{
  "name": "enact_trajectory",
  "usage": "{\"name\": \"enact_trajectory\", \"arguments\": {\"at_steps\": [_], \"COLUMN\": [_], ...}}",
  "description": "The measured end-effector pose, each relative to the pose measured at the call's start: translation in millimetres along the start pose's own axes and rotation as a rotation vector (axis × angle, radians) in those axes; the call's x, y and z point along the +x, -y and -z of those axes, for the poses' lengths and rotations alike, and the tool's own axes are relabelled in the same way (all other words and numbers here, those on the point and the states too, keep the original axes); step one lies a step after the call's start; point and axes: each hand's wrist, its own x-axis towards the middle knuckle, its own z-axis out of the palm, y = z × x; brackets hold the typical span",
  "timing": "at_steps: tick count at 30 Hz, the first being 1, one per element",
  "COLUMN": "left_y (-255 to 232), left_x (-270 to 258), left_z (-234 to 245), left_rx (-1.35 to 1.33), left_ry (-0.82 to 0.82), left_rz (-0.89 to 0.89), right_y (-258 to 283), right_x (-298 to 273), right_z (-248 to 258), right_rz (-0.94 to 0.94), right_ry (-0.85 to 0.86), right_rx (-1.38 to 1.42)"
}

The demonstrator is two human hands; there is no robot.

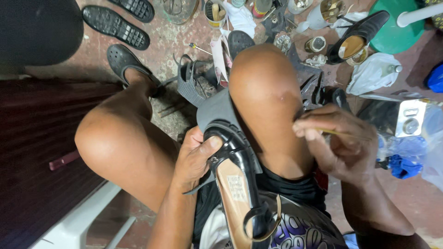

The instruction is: The person measures a black high-heeled shoe against a gray rubber sheet, marks the outline, and cuts the rubber to shape using scissors. They then fit the cut rubber piece onto the shoe's heel area.

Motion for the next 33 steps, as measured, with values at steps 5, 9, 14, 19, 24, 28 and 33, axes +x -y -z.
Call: {"name": "enact_trajectory", "arguments": {"at_steps": [5, 9, 14, 19, 24, 28, 33], "left_y": [3.4, 7.4, 8.3, 6.6, 3.1, 1.7, 0.1], "left_x": [0.8, 3.0, 3.1, 2.6, 3.3, 3.4, 2.9], "left_z": [1.2, -0.9, -4.7, -7.0, -9.4, -11.7, -13.2], "left_rx": [-0.004, 0.235, 0.299, 0.33, 0.351, 0.357, 0.351], "left_ry": [-0.057, -0.073, -0.086, -0.077, -0.073, -0.064, -0.08], "left_rz": [0.011, -0.033, -0.045, -0.063, -0.061, -0.075, -0.054], "right_y": [-1.4, -2.8, 3.9, 10.5, 13.1, 15.0, 16.4], "right_x": [-8.1, 5.4, 21.9, 33.4, 43.6, 45.5, 42.7], "right_z": [-22.4, -26.4, -27.8, -33.2, -36.4, -38.4, -34.0], "right_rz": [-0.019, 0.122, 0.254, 0.296, 0.416, 0.436, 0.426], "right_ry": [-0.039, 0.077, 0.121, 0.159, 0.214, 0.237, 0.257], "right_rx": [0.247, 0.01, -0.253, -0.279, -0.393, -0.434, -0.429]}}
